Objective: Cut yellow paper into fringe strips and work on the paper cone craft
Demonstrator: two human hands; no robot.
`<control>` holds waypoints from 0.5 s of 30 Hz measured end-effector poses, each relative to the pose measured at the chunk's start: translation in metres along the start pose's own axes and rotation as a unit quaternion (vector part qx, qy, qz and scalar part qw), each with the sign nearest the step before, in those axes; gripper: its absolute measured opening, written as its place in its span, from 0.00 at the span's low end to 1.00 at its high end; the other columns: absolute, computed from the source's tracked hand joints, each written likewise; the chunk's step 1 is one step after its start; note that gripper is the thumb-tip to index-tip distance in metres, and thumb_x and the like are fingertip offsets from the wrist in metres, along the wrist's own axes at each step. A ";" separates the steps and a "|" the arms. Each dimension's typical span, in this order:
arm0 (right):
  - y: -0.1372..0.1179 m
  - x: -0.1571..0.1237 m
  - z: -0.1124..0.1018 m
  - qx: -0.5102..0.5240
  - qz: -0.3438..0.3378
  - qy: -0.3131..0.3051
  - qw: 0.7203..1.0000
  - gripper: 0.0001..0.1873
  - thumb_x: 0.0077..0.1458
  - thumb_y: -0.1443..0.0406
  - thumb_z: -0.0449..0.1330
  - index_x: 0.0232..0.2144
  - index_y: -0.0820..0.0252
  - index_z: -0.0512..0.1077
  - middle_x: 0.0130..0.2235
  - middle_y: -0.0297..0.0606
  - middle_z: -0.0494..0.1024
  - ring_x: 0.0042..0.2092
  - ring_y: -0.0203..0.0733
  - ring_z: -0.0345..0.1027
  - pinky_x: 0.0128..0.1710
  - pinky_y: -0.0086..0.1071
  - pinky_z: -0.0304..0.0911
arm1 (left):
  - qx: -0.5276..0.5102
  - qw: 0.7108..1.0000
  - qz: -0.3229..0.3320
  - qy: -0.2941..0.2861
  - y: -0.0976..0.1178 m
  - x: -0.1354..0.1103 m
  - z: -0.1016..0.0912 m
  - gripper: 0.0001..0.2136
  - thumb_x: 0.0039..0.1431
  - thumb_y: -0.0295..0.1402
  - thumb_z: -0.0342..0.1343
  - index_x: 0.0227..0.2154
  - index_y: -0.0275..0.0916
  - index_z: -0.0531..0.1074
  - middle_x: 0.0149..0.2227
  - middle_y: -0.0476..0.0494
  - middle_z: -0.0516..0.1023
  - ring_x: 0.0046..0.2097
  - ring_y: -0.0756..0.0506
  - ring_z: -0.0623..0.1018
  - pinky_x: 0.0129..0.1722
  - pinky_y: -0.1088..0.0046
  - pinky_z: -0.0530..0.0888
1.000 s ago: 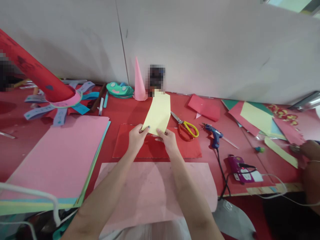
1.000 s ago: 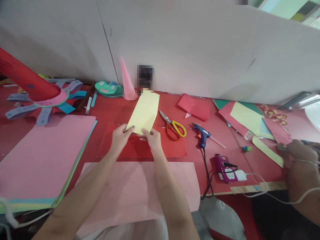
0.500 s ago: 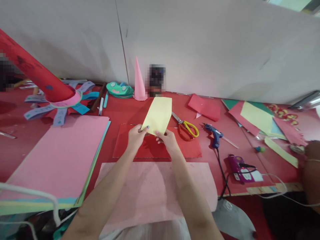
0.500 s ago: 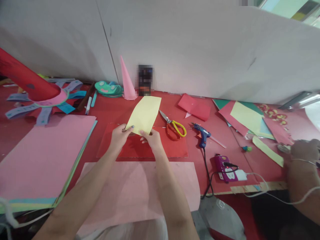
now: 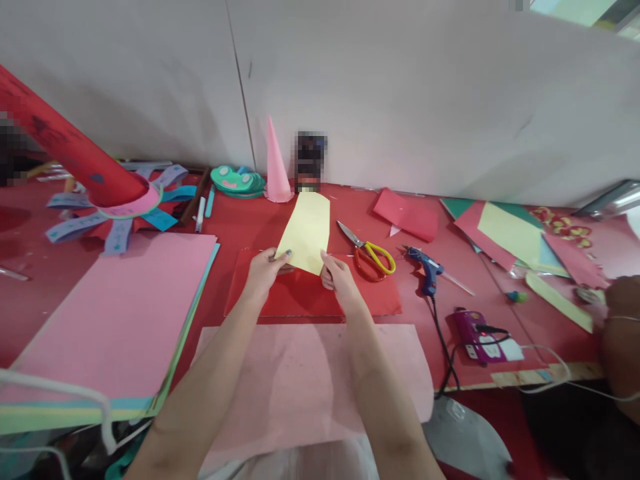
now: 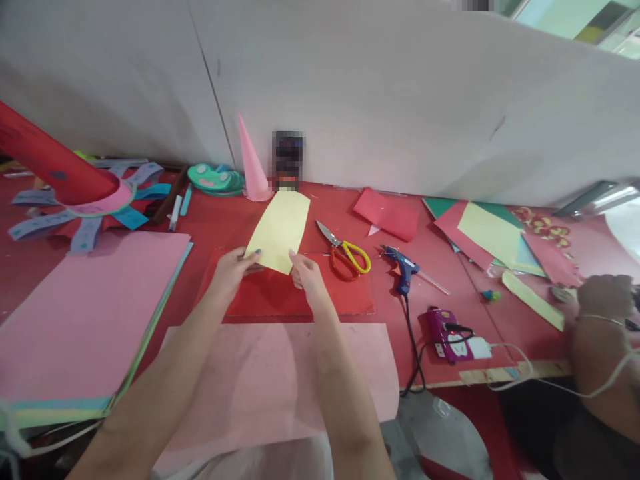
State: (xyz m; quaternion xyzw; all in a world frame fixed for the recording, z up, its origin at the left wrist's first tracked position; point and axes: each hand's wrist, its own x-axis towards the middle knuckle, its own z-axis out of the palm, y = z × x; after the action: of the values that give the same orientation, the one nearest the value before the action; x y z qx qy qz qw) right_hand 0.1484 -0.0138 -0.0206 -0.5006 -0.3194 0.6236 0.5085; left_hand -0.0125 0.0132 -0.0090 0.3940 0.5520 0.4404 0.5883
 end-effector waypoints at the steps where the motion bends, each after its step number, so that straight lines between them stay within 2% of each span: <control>1: 0.000 -0.001 0.000 0.021 0.025 -0.008 0.999 0.24 0.46 0.49 0.62 0.14 0.58 0.59 0.12 0.21 0.50 0.14 0.25 0.40 0.12 0.24 0.39 | 0.005 1.000 -0.012 -0.019 0.001 0.000 0.000 0.10 0.45 0.36 0.61 0.27 0.35 0.70 0.26 0.48 0.77 0.28 0.49 0.76 0.37 0.70 0.76; 3: -0.001 -0.003 0.001 0.055 0.064 -0.016 0.996 0.23 0.46 0.49 0.63 0.16 0.58 0.61 0.12 0.21 0.50 0.14 0.25 0.38 0.12 0.25 0.39 | 0.018 0.998 -0.029 -0.056 0.002 -0.001 0.000 0.12 0.43 0.38 0.63 0.28 0.35 0.72 0.27 0.46 0.78 0.29 0.48 0.77 0.36 0.70 0.76; 6: -0.001 -0.005 0.002 0.067 0.087 0.009 0.994 0.18 0.42 0.53 0.67 0.24 0.60 0.68 0.14 0.23 0.58 0.15 0.26 0.44 0.13 0.25 0.42 | 0.034 0.995 -0.041 -0.090 0.001 -0.001 -0.001 0.14 0.41 0.39 0.64 0.28 0.35 0.72 0.29 0.44 0.79 0.31 0.46 0.78 0.37 0.69 0.76; 8: 0.000 -0.004 0.003 0.059 0.088 0.032 0.994 0.18 0.40 0.54 0.68 0.26 0.60 0.69 0.16 0.25 0.62 0.15 0.27 0.46 0.13 0.26 0.42 | 0.043 0.993 -0.046 -0.103 0.001 0.000 -0.002 0.16 0.39 0.40 0.65 0.29 0.35 0.72 0.30 0.44 0.79 0.31 0.46 0.78 0.38 0.68 0.76; 12: 0.002 0.001 0.001 0.071 0.096 0.051 0.992 0.23 0.42 0.48 0.65 0.19 0.58 0.62 0.13 0.22 0.50 0.15 0.26 0.38 0.12 0.26 0.35 | 0.045 0.990 -0.065 -0.118 0.001 0.001 -0.006 0.18 0.38 0.41 0.66 0.30 0.34 0.73 0.31 0.43 0.80 0.29 0.47 0.78 0.39 0.67 0.76; 15: 0.003 0.004 -0.004 0.078 0.086 0.056 0.992 0.26 0.43 0.45 0.62 0.16 0.57 0.57 0.13 0.21 0.44 0.15 0.26 0.35 0.13 0.26 0.33 | 0.041 0.989 -0.071 -0.124 0.002 0.001 -0.008 0.18 0.39 0.41 0.66 0.30 0.34 0.73 0.31 0.42 0.80 0.30 0.47 0.78 0.39 0.67 0.76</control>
State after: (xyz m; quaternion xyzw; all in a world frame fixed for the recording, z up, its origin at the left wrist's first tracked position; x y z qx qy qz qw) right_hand 0.1511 -0.0113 -0.0261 -0.5193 -0.1963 0.6588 0.5077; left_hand -0.0203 0.0148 -0.0085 0.4290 0.5190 0.3229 0.6651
